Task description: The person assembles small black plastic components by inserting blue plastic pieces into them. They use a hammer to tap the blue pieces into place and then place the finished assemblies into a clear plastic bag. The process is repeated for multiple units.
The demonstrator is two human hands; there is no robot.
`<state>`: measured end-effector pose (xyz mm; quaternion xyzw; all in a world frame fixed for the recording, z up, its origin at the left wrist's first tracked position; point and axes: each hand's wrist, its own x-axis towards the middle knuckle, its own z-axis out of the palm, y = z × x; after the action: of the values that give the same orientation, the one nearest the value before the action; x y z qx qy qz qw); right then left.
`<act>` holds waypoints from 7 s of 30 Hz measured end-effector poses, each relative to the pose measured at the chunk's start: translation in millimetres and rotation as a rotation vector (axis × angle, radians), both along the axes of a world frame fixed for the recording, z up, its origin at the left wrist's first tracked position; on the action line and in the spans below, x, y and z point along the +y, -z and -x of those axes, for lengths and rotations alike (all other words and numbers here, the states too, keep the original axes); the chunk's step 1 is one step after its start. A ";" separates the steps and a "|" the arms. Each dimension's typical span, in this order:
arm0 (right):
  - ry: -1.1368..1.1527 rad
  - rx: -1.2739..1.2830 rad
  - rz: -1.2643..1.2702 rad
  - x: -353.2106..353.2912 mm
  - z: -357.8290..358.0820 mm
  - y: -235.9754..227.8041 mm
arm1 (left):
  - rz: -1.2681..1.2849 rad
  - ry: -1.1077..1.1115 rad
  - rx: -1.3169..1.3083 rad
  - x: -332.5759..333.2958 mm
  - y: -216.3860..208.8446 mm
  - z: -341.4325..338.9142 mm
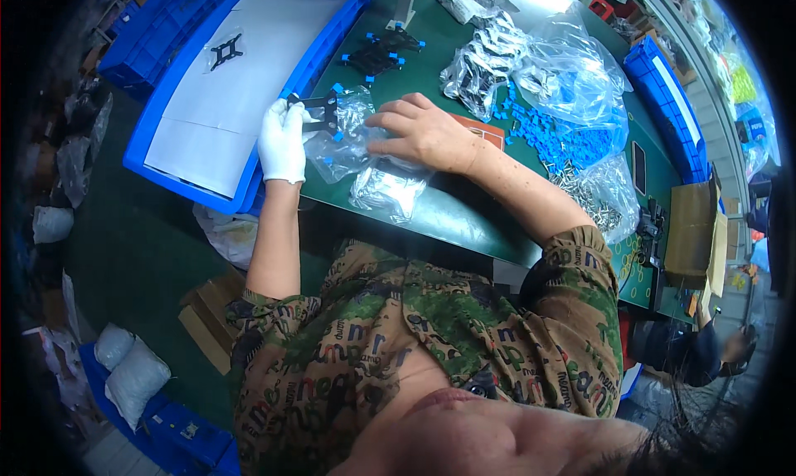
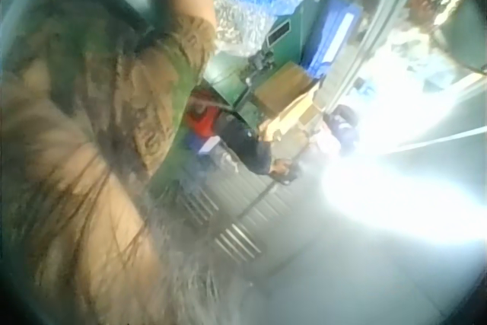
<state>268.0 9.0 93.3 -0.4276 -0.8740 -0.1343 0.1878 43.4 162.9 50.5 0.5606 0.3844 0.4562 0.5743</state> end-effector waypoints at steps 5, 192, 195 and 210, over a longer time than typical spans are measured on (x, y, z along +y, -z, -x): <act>-0.103 0.058 0.021 -16.5 -1.8 -16.8 | -0.013 -0.005 -0.011 2.0 3.9 0.0; 0.684 0.277 0.084 -149.6 -128.4 -38.9 | -1.076 0.277 1.167 25.0 -91.1 -129.7; 0.909 0.403 0.058 -155.7 -201.1 -2.5 | -0.979 0.321 1.266 59.8 -70.7 -192.1; 1.317 0.094 0.279 -90.6 -313.6 65.1 | -0.341 0.361 0.251 66.1 -99.0 -103.8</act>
<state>581.6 -81.5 28.3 -0.8967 -0.4312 -0.0879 0.0476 147.2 229.0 149.5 0.7608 0.2642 0.3317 0.4913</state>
